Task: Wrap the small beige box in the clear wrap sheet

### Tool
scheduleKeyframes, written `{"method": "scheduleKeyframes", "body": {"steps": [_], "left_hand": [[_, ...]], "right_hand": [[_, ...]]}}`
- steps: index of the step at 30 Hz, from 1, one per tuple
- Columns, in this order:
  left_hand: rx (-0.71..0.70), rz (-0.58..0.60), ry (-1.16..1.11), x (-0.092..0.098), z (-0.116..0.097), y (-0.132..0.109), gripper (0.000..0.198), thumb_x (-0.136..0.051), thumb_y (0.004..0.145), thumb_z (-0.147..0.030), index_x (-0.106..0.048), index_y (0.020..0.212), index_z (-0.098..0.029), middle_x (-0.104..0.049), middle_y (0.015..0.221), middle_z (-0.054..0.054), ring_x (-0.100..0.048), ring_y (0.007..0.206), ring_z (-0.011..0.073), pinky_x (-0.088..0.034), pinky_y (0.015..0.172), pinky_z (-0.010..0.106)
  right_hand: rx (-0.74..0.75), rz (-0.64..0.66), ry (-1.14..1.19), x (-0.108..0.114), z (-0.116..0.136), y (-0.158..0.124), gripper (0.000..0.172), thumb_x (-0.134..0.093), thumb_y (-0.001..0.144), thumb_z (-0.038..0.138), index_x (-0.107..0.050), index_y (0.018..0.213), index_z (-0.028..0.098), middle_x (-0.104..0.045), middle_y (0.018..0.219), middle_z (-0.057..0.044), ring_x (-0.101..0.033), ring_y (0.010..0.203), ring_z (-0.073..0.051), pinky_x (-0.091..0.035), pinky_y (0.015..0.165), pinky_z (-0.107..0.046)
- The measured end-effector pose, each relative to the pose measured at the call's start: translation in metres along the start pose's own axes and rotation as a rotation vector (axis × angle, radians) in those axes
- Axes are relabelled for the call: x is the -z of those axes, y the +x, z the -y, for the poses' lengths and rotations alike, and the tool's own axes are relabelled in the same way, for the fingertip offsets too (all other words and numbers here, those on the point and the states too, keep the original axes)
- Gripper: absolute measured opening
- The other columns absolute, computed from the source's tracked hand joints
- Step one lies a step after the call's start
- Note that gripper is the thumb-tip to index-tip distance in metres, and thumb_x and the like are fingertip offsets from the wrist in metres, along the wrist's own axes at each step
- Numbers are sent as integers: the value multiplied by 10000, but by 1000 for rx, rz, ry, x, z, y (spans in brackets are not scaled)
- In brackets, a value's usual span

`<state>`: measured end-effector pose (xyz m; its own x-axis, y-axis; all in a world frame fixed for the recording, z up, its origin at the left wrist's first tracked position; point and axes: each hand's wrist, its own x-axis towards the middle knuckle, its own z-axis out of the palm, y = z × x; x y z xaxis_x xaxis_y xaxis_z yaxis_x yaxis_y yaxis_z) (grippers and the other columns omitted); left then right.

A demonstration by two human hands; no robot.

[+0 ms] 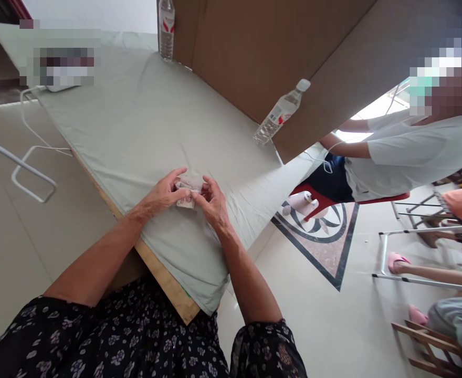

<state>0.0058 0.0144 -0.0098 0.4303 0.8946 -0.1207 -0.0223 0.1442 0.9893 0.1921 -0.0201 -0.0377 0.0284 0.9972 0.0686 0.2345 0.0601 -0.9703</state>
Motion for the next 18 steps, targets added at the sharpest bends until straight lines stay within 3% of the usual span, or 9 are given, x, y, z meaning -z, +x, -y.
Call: {"method": "scheduleKeyframes", "body": {"steps": [4,12,18], "left_hand": [[6,7,-46,4,0,0,1015,-771,753,-402,-329,1616,-102,-699,1289,158,-692,1104,254,-547,889,343],[5,-15,6,2,0,1,961,-744,768,-397,-365,1595,-87,-699,1245,145,-695,1016,225,-543,833,322],[-16,-52,74,1,0,0,963,-725,763,-406,-362,1593,-79,-711,1149,105,-649,891,179,-502,769,304]], "right_hand": [[9,22,-51,4,4,1,791,-742,800,608,-553,1466,226,-712,1239,-109,-684,971,-204,-575,876,-370],[21,44,-85,6,9,1,707,-700,844,561,-578,1454,226,-725,1171,-88,-669,857,-192,-572,836,-383],[91,-10,-115,5,9,1,655,-724,839,552,-613,1412,254,-739,1245,-103,-683,1100,-248,-553,921,-408]]}}
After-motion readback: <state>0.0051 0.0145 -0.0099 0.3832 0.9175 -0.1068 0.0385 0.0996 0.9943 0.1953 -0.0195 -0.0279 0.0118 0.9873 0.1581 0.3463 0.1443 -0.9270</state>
